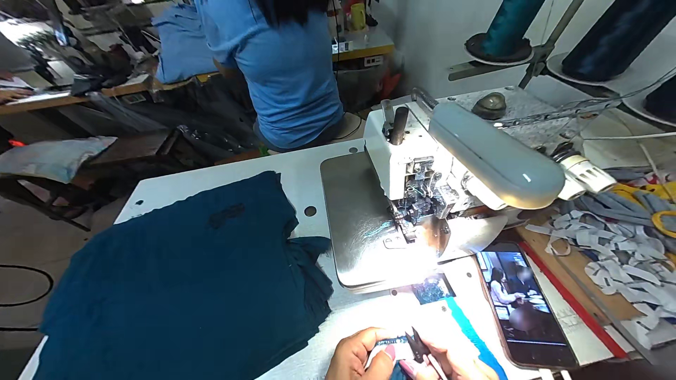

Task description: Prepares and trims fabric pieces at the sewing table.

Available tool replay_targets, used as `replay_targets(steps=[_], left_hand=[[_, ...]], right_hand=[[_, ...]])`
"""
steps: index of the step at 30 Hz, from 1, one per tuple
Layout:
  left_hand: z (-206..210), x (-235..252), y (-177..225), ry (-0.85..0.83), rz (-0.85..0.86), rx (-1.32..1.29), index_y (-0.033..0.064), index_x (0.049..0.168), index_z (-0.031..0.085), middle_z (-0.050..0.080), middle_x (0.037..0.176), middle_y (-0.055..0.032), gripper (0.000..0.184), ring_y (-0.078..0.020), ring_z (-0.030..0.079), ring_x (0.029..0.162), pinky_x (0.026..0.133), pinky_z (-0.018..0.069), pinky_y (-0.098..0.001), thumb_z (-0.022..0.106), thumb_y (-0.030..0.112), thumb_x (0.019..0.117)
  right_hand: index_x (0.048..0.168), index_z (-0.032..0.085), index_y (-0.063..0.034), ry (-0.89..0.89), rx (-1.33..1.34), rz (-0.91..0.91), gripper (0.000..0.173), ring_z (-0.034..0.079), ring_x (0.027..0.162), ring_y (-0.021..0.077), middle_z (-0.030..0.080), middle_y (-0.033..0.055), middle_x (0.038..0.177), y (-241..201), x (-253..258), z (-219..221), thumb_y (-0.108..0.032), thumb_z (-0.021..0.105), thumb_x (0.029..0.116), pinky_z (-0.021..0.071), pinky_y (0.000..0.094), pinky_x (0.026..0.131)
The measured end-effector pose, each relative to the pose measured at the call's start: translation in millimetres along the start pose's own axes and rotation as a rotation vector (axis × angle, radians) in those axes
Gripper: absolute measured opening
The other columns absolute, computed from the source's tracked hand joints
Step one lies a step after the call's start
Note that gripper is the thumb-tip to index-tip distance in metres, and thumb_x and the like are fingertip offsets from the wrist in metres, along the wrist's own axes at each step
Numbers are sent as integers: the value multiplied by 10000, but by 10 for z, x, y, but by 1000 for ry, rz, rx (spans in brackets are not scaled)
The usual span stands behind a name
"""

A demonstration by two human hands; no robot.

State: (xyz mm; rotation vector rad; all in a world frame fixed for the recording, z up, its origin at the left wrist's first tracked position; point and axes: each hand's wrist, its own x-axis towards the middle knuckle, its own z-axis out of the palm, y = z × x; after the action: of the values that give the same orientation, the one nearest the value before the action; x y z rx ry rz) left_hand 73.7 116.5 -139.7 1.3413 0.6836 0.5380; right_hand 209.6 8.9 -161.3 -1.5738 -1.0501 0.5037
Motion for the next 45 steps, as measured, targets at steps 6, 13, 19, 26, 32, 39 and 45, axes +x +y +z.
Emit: replay_targets(steps=[6, 13, 19, 26, 32, 39, 45], left_hand=[[20, -5, 39, 52, -3, 54, -39, 1014, 724, 762, 879, -19, 123, -11, 714, 804, 777, 596, -209, 663, -37, 907], [14, 14, 31, 108, -62, -34, -20, 982, 727, 750, 817, -1, 125, -16, 704, 746, 725, 590, -210, 620, -43, 923], [15, 13, 23, 123, -67, -97, 2, 952, 722, 722, 765, 41, 182, 1, 674, 692, 669, 568, -195, 547, -46, 945], [2, 13, 23, 100, -53, -57, 12, 923, 721, 706, 735, 52, 160, 14, 655, 659, 631, 549, -183, 573, -50, 929], [-12, 10, 0, 105, -61, -90, 4, 943, 724, 716, 746, 42, 164, 1, 667, 671, 647, 563, -198, 569, -50, 933], [33, 22, 64, 161, -91, -120, 48, 891, 731, 714, 717, 58, 198, 10, 662, 638, 606, 551, -172, 566, -57, 922], [-4, 1, -2, 109, -55, -107, 6, 937, 722, 706, 724, 41, 167, 1, 659, 652, 628, 557, -197, 565, -50, 938]], right_hand=[[1114, 644, 147, -15, 17, -40, 394, 616, 720, 27, 698, 124, 871, 2, -20, -51, -119, 789, 862, 534, 172, 690], [1068, 704, 124, -13, -190, -192, 260, 671, 761, 131, 714, 214, 883, 23, -118, -27, -83, 720, 912, 555, 200, 742], [1040, 711, 125, -1, -222, -194, 244, 671, 760, 138, 714, 218, 874, 11, -104, -7, -79, 709, 907, 548, 195, 747], [1078, 709, 127, -18, -180, -235, 210, 735, 933, 170, 744, 232, 993, 8, -87, 45, -27, 641, 953, 557, 227, 909], [1070, 712, 119, -21, -135, -186, 202, 725, 861, 151, 739, 216, 940, 18, -91, 4, -28, 632, 958, 569, 220, 853], [1087, 710, 120, -13, -144, -192, 255, 687, 794, 142, 726, 221, 922, 12, -99, -1, -81, 699, 931, 560, 214, 779], [1069, 710, 126, -10, -171, -195, 243, 686, 798, 144, 726, 220, 913, 21, -100, 14, -70, 686, 928, 552, 203, 791]])
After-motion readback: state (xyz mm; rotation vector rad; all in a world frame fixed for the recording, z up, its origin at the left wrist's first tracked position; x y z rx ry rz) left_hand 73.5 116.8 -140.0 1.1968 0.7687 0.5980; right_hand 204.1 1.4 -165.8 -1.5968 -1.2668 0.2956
